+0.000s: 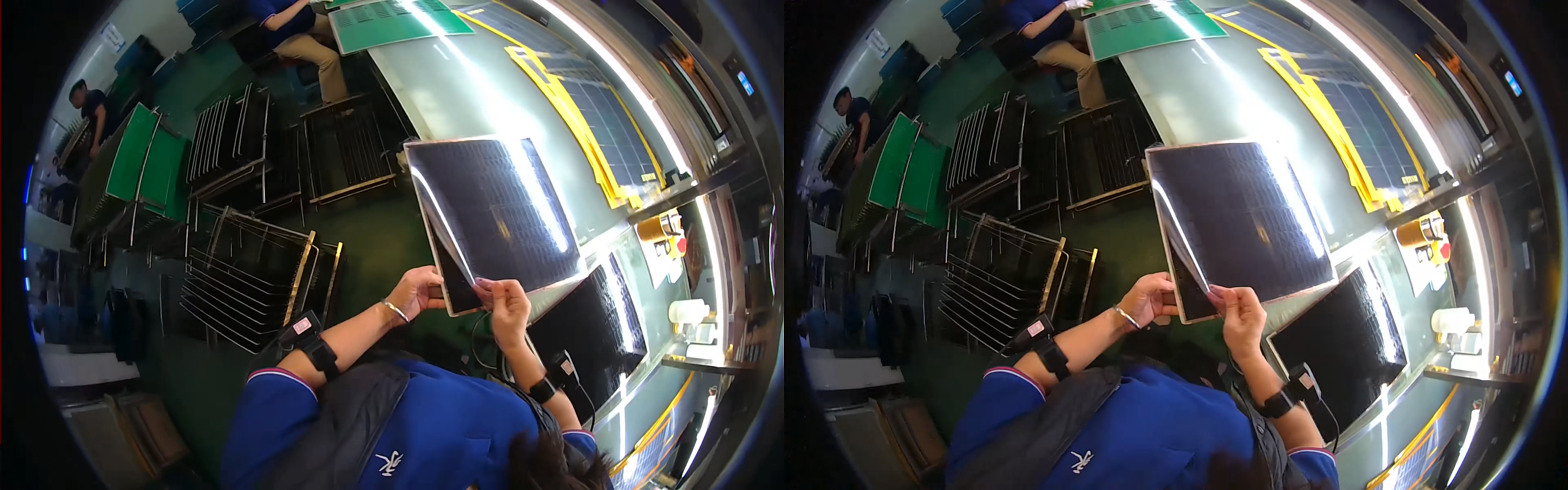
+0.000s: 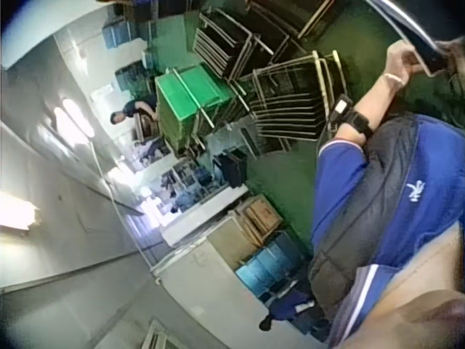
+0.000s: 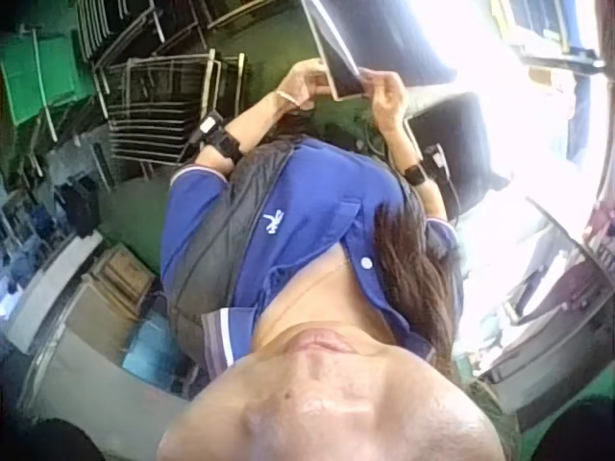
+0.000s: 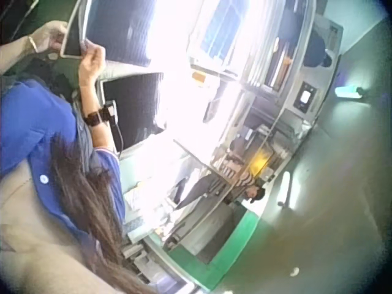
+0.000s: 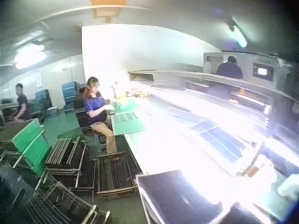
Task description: Assemble solar panels by placing solar cells and backing plates on an assembly table.
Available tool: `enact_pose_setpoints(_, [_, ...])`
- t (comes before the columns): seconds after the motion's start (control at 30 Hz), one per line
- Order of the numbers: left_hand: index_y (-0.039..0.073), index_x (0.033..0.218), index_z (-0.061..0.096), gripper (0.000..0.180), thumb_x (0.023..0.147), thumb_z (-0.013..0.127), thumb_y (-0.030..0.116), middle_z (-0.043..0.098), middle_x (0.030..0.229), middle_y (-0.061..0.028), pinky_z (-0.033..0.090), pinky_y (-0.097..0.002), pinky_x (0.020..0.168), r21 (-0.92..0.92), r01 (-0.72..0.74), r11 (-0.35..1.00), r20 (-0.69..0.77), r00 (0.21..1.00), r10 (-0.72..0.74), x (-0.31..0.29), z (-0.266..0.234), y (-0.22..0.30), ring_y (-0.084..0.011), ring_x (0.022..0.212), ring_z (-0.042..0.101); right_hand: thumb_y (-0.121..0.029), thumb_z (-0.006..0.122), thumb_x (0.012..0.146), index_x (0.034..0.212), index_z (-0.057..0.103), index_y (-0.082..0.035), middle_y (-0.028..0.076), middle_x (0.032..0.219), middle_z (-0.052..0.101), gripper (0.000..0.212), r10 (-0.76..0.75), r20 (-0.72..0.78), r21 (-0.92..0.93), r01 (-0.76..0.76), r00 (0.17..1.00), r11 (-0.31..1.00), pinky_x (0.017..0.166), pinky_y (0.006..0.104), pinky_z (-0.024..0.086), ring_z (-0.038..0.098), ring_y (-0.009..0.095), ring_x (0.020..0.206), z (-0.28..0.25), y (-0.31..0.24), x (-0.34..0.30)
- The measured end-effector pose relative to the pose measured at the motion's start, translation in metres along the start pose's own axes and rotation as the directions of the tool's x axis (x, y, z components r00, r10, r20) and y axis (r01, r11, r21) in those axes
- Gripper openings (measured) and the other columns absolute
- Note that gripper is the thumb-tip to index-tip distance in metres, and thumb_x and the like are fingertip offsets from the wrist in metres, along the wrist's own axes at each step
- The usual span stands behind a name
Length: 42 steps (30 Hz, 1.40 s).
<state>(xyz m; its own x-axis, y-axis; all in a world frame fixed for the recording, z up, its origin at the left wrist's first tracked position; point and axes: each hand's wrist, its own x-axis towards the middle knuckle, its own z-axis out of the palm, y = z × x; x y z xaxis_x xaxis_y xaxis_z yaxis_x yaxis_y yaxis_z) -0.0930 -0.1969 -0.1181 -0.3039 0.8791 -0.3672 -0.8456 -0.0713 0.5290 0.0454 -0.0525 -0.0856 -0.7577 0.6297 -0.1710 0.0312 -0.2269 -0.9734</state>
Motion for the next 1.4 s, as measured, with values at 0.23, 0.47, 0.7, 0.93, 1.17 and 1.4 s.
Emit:
enact_pose_setpoints(0.23, [0.002,0.104,0.055,0.025,0.080,0.060,0.003,0.064,0.093,-0.0085,0.057,-0.0365,0.075,0.083,-0.062,0.995,-0.097,0.993,0.070,0.022,-0.011,0.063,-0.0189,0.081,0.066,-0.015,0.047,0.097,0.094,0.050,0.002,0.022,0.104,0.063,0.018,0.080,0.047,0.286,-0.090,0.996,0.954,0.087,0.0356,0.052,0.064,0.026,0.096,0.024,-0.023,-0.009])
enact_pose_setpoints(0.47, [0.004,0.098,0.057,0.016,0.082,0.059,0.001,0.065,0.088,-0.0085,0.058,-0.0367,0.060,0.232,-0.086,0.969,-0.161,0.979,0.125,0.019,-0.027,0.086,-0.0214,0.075,0.067,-0.013,0.052,0.095,0.086,0.058,0.001,0.013,0.093,0.068,0.018,-0.166,0.268,-0.380,0.262,0.949,0.887,0.068,0.0268,0.054,0.066,0.015,0.079,0.030,-0.019,-0.017])
enact_pose_setpoints(0.7, [0.006,0.092,0.058,0.013,0.080,0.064,0.007,0.058,0.070,0.0009,0.049,-0.0214,0.044,0.479,-0.348,0.806,-0.311,0.791,0.526,-0.096,-0.044,0.080,-0.0079,0.056,0.057,-0.019,0.052,0.095,0.102,0.056,0.004,0.018,0.102,0.063,0.025,-0.084,-0.347,0.094,0.124,0.934,0.988,0.081,0.0365,0.056,0.065,0.028,0.092,-0.175,-0.019,0.146])
enact_pose_setpoints(0.93, [-0.007,0.118,0.057,0.044,0.076,0.065,0.002,0.048,0.065,0.0092,0.032,-0.0171,0.052,0.751,-0.340,0.566,-0.388,0.466,0.795,-0.265,-0.005,0.111,0.0005,0.056,0.039,-0.017,0.052,0.094,0.098,0.053,0.003,0.016,0.103,0.063,0.020,-0.013,-0.393,0.051,0.036,0.919,0.998,0.073,0.0345,0.058,0.066,0.025,0.086,-0.230,0.007,0.186])
enact_pose_setpoints(1.17, [-0.001,0.117,0.060,0.044,0.075,0.068,0.008,0.050,0.061,0.0087,0.025,-0.0158,0.042,0.881,-0.204,0.427,-0.440,-0.022,0.898,-0.365,0.004,0.145,0.0013,0.048,0.037,-0.010,0.052,0.092,0.102,0.049,0.006,0.020,0.107,0.060,0.019,0.099,-0.600,0.159,-0.003,0.794,0.987,0.074,0.0373,0.060,0.065,0.031,0.090,-0.299,0.008,0.184])
enact_pose_setpoints(1.4, [-0.003,0.115,0.059,0.034,0.081,0.061,-0.002,0.064,0.087,-0.0033,0.047,-0.0200,0.047,0.965,-0.091,0.247,-0.262,-0.416,0.871,-0.341,-0.019,0.187,-0.0051,0.064,0.056,-0.017,0.046,0.095,0.115,0.046,0.009,0.021,0.115,0.059,0.032,0.037,-0.573,0.033,-0.022,0.819,0.999,0.076,0.0334,0.058,0.063,0.033,0.099,-0.305,0.006,0.149])
